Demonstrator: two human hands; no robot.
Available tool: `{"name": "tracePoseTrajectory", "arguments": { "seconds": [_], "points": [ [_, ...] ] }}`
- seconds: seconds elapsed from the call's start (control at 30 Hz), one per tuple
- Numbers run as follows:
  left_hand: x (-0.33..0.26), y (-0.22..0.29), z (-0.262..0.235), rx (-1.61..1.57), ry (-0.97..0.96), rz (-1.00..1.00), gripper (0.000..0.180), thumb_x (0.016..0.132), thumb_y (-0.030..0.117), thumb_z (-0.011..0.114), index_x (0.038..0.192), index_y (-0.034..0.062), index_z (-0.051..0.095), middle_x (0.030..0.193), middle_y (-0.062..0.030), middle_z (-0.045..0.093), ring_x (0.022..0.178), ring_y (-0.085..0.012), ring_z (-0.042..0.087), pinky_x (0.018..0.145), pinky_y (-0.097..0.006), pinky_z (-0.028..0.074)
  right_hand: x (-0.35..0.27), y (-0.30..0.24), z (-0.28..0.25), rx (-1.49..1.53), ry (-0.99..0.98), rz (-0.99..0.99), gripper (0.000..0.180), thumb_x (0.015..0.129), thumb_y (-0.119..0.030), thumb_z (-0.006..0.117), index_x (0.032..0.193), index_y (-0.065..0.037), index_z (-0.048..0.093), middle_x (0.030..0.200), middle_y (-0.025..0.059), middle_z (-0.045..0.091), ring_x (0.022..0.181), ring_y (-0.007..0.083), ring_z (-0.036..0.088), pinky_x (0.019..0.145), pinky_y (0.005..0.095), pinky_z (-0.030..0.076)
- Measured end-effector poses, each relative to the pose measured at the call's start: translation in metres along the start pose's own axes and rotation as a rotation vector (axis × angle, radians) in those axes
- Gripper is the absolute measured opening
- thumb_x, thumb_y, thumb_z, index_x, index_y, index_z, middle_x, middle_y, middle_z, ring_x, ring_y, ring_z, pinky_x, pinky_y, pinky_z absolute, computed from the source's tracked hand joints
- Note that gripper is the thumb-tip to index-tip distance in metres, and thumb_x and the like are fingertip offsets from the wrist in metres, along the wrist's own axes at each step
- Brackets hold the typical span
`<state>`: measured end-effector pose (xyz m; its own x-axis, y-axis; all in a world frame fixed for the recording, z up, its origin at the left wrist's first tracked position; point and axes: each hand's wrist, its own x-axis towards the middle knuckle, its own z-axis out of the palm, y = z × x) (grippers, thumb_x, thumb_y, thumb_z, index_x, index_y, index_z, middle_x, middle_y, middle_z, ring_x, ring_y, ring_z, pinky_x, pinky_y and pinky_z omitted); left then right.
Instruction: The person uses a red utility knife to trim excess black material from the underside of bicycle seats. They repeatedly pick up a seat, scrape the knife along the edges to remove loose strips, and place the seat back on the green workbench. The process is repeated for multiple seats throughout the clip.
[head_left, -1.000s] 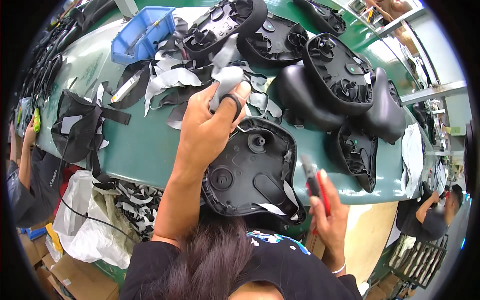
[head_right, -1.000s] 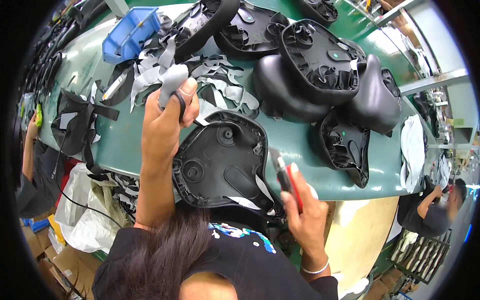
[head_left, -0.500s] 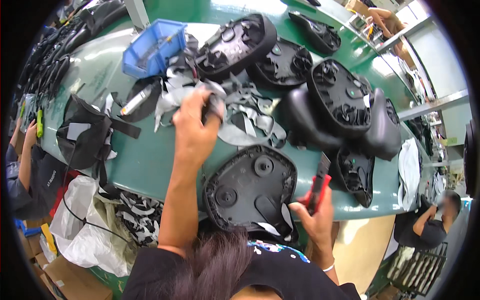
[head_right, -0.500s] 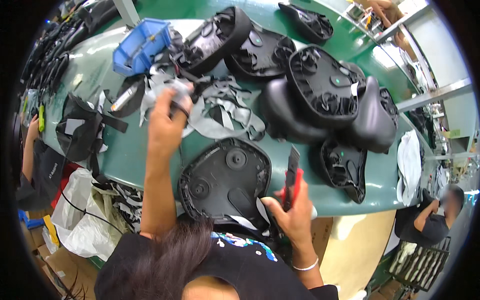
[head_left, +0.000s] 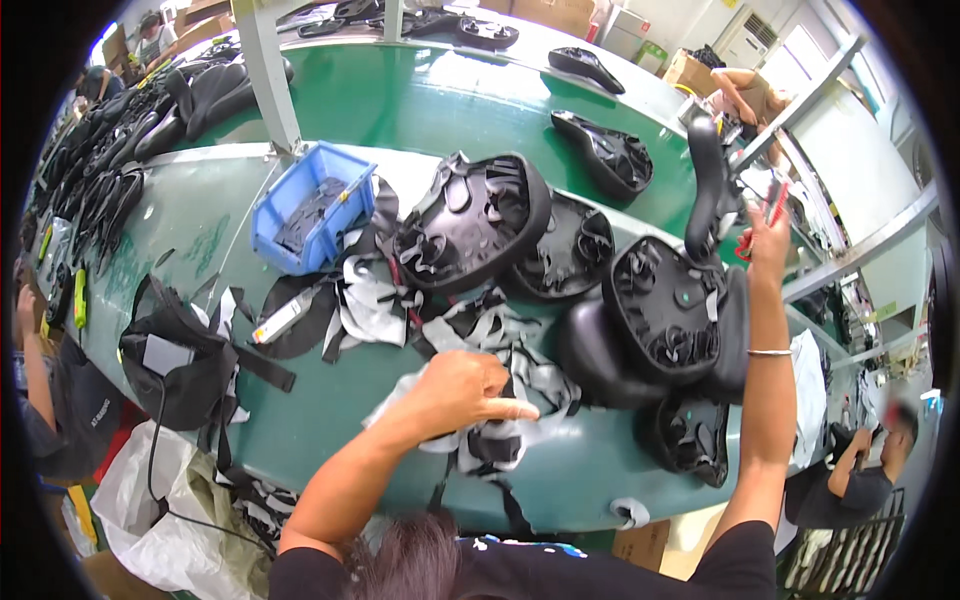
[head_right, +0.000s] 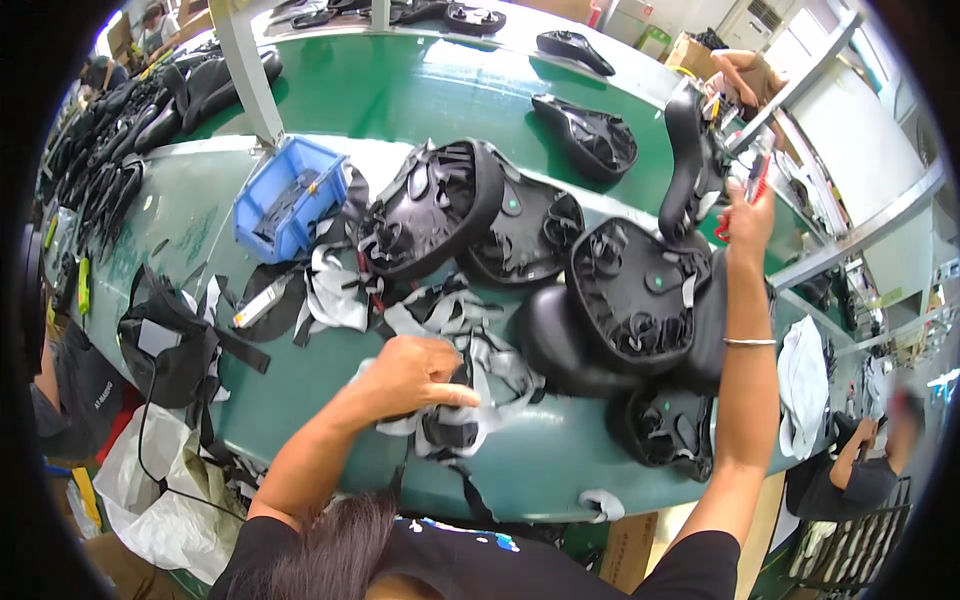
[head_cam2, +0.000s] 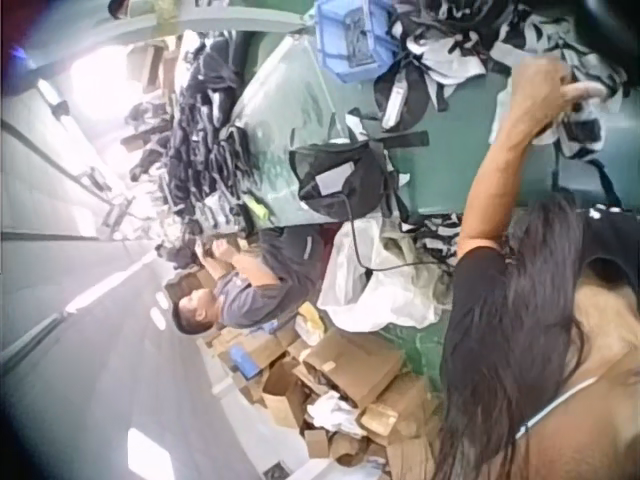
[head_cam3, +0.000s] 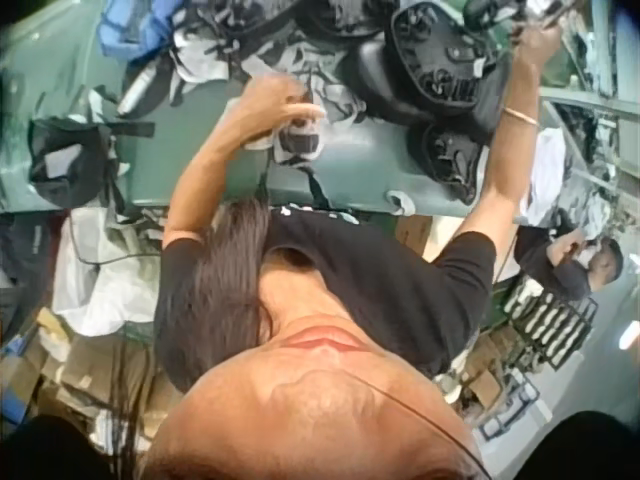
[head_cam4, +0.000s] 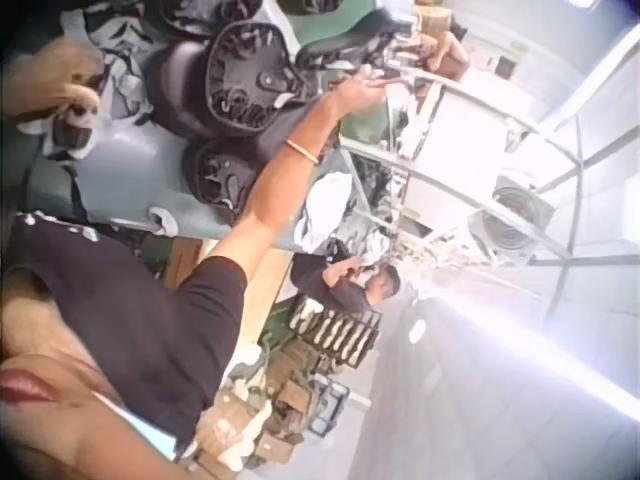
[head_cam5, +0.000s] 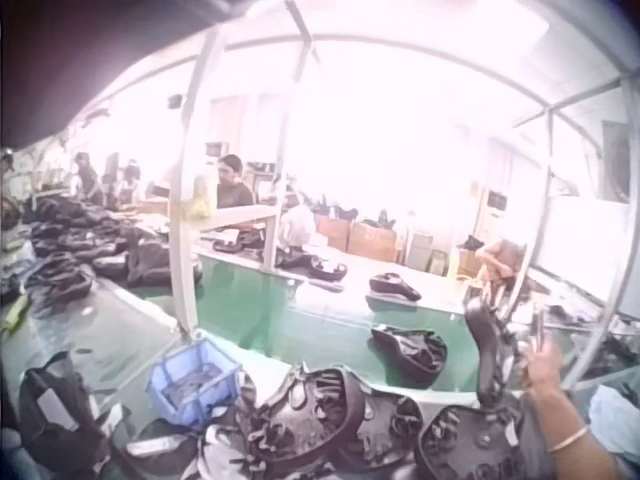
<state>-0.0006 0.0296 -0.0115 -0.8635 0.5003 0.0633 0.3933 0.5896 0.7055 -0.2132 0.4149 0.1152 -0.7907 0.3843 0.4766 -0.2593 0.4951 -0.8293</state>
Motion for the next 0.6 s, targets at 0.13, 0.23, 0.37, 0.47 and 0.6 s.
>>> {"name": "tracePoseTrajectory", "arguments": {
  "seconds": [0.13, 0.23, 0.37, 0.47, 0.6],
  "points": [
    [0.007, -0.022, 0.043, -0.264, 0.462, 0.091, 0.029, 0.083, 0.021, 0.068, 0.066, -0.0004, 0.057, 0.060, -0.0100, 0.053, 0.052, -0.0244, 0.050, 0.050, -0.035, 0.040, 0.013, -0.001, 0.114, -0.454, -0.406, -0.314, 0.039, 0.070, -0.018, 0.072, 0.102, -0.005, 0.055, 0.083, 0.0150, 0.062, 0.078, 0.0255, 0.061, 0.071, 0.0356, 0.047],
    [0.010, -0.023, 0.039, -0.356, 0.460, 0.040, 0.026, 0.083, 0.016, 0.067, 0.067, -0.0012, 0.057, 0.059, -0.0103, 0.052, 0.051, -0.0240, 0.050, 0.049, -0.033, 0.040, 0.030, 0.028, 0.193, -0.612, -0.715, -0.231, 0.046, 0.064, -0.018, 0.075, 0.102, -0.004, 0.054, 0.093, 0.0200, 0.064, 0.090, 0.0344, 0.061, 0.078, 0.0422, 0.046],
    [0.012, -0.023, 0.037, -0.423, 0.475, 0.063, 0.023, 0.082, 0.011, 0.067, 0.067, -0.0016, 0.056, 0.061, -0.0098, 0.053, 0.052, -0.0228, 0.051, 0.050, -0.033, 0.041, 0.023, 0.069, 0.260, -0.986, -0.658, -0.374, 0.044, 0.065, -0.015, 0.075, 0.102, -0.004, 0.054, 0.095, 0.0232, 0.065, 0.095, 0.0392, 0.062, 0.083, 0.0473, 0.048],
    [0.012, -0.025, 0.039, -0.441, 0.499, 0.102, 0.022, 0.081, 0.009, 0.068, 0.065, -0.0006, 0.056, 0.062, -0.0091, 0.056, 0.053, -0.0218, 0.053, 0.049, -0.032, 0.041, 0.026, 0.069, 0.269, -1.060, -0.645, -0.380, 0.032, 0.070, -0.013, 0.065, 0.098, -0.004, 0.055, 0.093, 0.0245, 0.064, 0.091, 0.0412, 0.063, 0.082, 0.0483, 0.050],
    [0.011, -0.021, 0.032, -0.222, 0.737, 0.184, 0.024, 0.073, 0.008, 0.072, 0.060, 0.0026, 0.053, 0.062, -0.0073, 0.056, 0.054, -0.0236, 0.053, 0.050, -0.034, 0.042, 0.053, 0.017, 0.237, -0.019, -0.745, 0.148, 0.021, 0.065, -0.009, 0.073, 0.080, -0.003, 0.059, 0.073, 0.0072, 0.062, 0.067, 0.0194, 0.061, 0.061, 0.0350, 0.049]
  ]
}}
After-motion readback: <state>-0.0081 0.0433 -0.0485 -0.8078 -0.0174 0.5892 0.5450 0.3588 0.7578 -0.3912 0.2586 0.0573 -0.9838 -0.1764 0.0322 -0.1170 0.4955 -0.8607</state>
